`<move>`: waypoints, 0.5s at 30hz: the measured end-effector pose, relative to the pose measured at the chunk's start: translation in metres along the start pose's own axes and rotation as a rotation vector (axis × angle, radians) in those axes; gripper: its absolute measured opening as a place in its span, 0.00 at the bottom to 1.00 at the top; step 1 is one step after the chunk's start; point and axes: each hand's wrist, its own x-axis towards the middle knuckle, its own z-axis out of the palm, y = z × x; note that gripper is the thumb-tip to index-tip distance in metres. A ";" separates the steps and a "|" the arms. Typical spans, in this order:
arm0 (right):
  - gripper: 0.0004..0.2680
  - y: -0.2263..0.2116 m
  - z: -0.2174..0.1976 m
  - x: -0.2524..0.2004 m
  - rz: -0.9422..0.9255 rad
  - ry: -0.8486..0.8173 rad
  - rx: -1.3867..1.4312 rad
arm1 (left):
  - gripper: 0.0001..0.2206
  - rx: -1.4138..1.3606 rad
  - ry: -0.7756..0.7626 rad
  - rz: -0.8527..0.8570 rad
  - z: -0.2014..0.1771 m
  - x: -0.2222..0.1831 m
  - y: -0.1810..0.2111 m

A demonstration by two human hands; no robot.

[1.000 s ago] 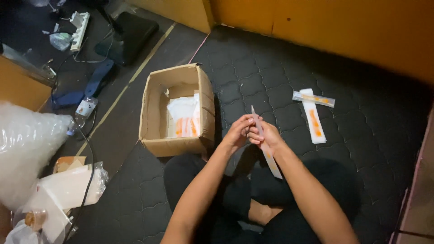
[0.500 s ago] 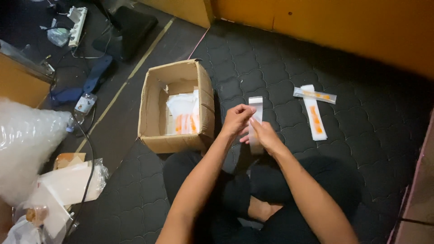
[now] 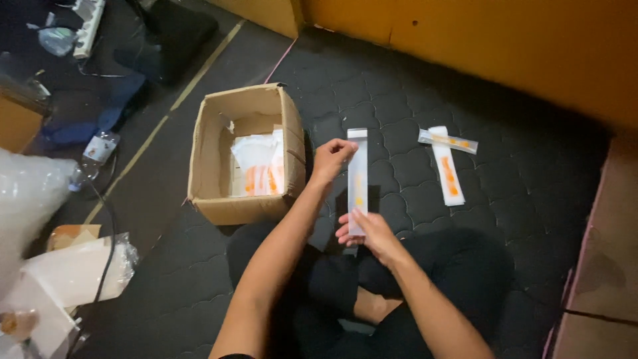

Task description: The person sits on a mat and repeatedly peels the backing off long, narrow sticker strips with orange markings. They handle each strip individually, peel the backing, and place the finished strips into a nearby cardboard box.

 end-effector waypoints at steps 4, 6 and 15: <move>0.20 0.024 0.000 -0.018 0.048 0.014 -0.054 | 0.07 -0.024 0.007 -0.037 -0.007 -0.002 -0.002; 0.20 0.025 0.002 -0.028 0.066 0.052 -0.049 | 0.05 0.009 -0.023 -0.018 -0.006 -0.005 0.000; 0.19 0.031 -0.004 -0.020 0.058 0.039 -0.155 | 0.06 -0.140 0.049 -0.003 -0.016 -0.015 -0.006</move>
